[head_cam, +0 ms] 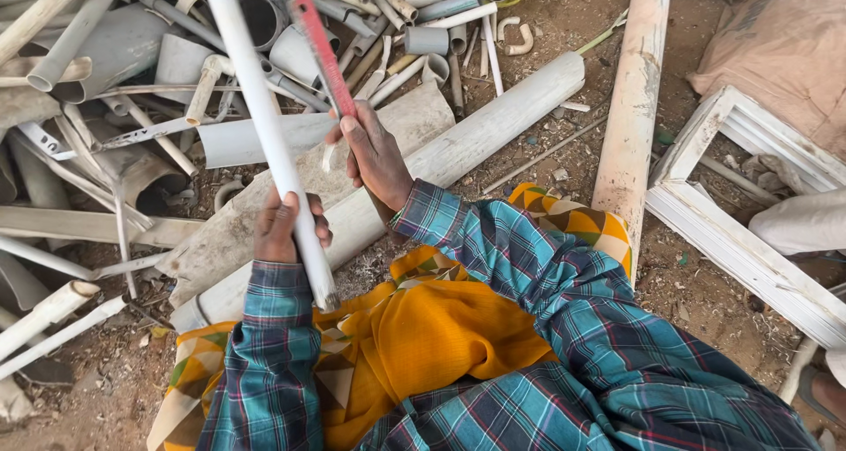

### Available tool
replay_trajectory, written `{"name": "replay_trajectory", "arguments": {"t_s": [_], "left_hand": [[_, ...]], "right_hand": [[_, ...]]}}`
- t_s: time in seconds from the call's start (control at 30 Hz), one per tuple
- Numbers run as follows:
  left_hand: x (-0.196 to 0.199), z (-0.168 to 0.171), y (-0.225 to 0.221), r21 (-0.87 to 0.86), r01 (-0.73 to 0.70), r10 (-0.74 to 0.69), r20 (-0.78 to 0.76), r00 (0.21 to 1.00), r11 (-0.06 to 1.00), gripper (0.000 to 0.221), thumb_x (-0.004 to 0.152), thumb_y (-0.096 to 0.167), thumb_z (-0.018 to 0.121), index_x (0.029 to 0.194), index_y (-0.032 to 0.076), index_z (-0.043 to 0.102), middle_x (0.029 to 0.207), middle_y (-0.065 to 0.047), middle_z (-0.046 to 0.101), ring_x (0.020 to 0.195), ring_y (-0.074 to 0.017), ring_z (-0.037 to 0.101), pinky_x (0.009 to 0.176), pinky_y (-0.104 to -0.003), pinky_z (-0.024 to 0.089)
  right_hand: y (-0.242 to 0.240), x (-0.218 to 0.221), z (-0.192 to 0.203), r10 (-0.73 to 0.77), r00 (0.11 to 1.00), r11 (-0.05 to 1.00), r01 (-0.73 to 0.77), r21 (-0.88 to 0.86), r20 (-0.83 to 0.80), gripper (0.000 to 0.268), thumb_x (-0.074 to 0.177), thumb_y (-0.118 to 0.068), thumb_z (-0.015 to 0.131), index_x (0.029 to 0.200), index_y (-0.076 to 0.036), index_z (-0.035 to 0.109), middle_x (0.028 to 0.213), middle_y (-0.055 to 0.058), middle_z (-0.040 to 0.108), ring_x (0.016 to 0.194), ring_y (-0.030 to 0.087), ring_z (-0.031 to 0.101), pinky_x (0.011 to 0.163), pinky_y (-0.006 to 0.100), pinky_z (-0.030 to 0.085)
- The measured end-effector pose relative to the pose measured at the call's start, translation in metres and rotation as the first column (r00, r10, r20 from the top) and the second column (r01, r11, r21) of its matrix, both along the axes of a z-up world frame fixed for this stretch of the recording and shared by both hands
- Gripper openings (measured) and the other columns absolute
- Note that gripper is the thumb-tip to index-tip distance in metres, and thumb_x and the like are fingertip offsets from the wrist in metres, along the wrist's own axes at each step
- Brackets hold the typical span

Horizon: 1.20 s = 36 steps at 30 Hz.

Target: The person uses a saw blade to cut a white PVC pipe and then smooths the cut edge using a metal hand tool.

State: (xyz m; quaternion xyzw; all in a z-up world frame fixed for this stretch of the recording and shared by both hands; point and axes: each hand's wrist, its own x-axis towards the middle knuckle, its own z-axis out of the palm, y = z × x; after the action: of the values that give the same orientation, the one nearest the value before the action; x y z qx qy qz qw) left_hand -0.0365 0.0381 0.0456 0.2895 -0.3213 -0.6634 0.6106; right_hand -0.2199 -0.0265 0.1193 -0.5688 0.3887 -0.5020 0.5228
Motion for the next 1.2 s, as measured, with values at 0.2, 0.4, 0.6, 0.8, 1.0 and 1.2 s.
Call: {"name": "replay_trajectory", "arguments": {"t_s": [0.2,0.4,0.6,0.8,1.0,1.2], "left_hand": [[0.037,-0.040,-0.014,0.054,-0.096,0.106,-0.232,0.967,0.994,0.043,0.107,0.042,0.060,0.120,0.001,0.053,0.093,-0.011,0.062,0.073,-0.0199,0.061,0.062,-0.032,0.054],[0.046,-0.053,-0.023,0.121,-0.144,0.182,-0.421,0.889,0.982,0.044,0.107,0.045,0.061,0.114,0.003,0.053,0.091,-0.008,0.062,0.074,-0.0193,0.062,0.066,-0.035,0.059],[0.018,-0.037,-0.021,0.020,-0.130,0.126,-0.416,0.901,0.991,0.040,0.101,0.045,0.060,0.113,0.008,0.053,0.091,-0.006,0.065,0.074,-0.0188,0.066,0.067,-0.033,0.060],[0.044,-0.046,-0.036,-0.231,0.056,-0.180,-0.560,0.808,0.971,0.040,0.109,0.048,0.058,0.110,0.008,0.052,0.088,-0.007,0.065,0.071,-0.0184,0.066,0.066,-0.034,0.059],[0.034,-0.033,-0.017,0.023,-0.252,0.238,-0.422,0.875,0.968,0.033,0.109,0.035,0.060,0.113,0.005,0.048,0.090,-0.007,0.063,0.062,-0.0175,0.059,0.055,-0.032,0.053],[0.021,-0.041,-0.042,-0.052,-0.186,0.150,-0.397,0.906,0.981,0.037,0.104,0.029,0.055,0.132,0.008,0.044,0.083,-0.008,0.064,0.052,-0.0191,0.062,0.043,-0.032,0.054]], "right_hand": [[0.037,0.027,-0.023,0.032,0.874,0.856,-0.274,-0.438,-0.484,0.020,0.111,-0.027,0.059,0.115,-0.007,0.058,0.075,0.005,0.062,0.066,0.017,0.065,0.061,0.035,0.053],[0.086,0.039,-0.034,0.180,0.778,0.731,-0.515,-0.448,-0.602,0.017,0.108,-0.022,0.055,0.104,-0.006,0.055,0.072,0.008,0.063,0.061,0.021,0.066,0.057,0.036,0.055],[0.064,0.035,-0.027,0.060,0.773,0.806,-0.411,-0.426,-0.632,0.019,0.109,-0.022,0.053,0.099,-0.005,0.053,0.068,0.007,0.060,0.055,0.019,0.062,0.052,0.036,0.052],[0.089,0.034,-0.036,0.169,0.749,0.765,-0.509,-0.393,-0.641,0.020,0.110,-0.024,0.050,0.103,-0.006,0.055,0.065,0.007,0.059,0.054,0.017,0.062,0.049,0.035,0.052],[0.086,0.039,-0.032,0.163,0.767,0.731,-0.516,-0.446,-0.621,0.025,0.112,-0.028,0.046,0.108,-0.005,0.055,0.074,0.006,0.066,0.059,0.015,0.067,0.050,0.031,0.057],[0.073,0.032,-0.032,0.182,0.722,0.769,-0.527,-0.361,-0.667,0.023,0.111,-0.027,0.047,0.104,-0.006,0.054,0.068,0.004,0.062,0.052,0.014,0.063,0.047,0.030,0.055]]}}
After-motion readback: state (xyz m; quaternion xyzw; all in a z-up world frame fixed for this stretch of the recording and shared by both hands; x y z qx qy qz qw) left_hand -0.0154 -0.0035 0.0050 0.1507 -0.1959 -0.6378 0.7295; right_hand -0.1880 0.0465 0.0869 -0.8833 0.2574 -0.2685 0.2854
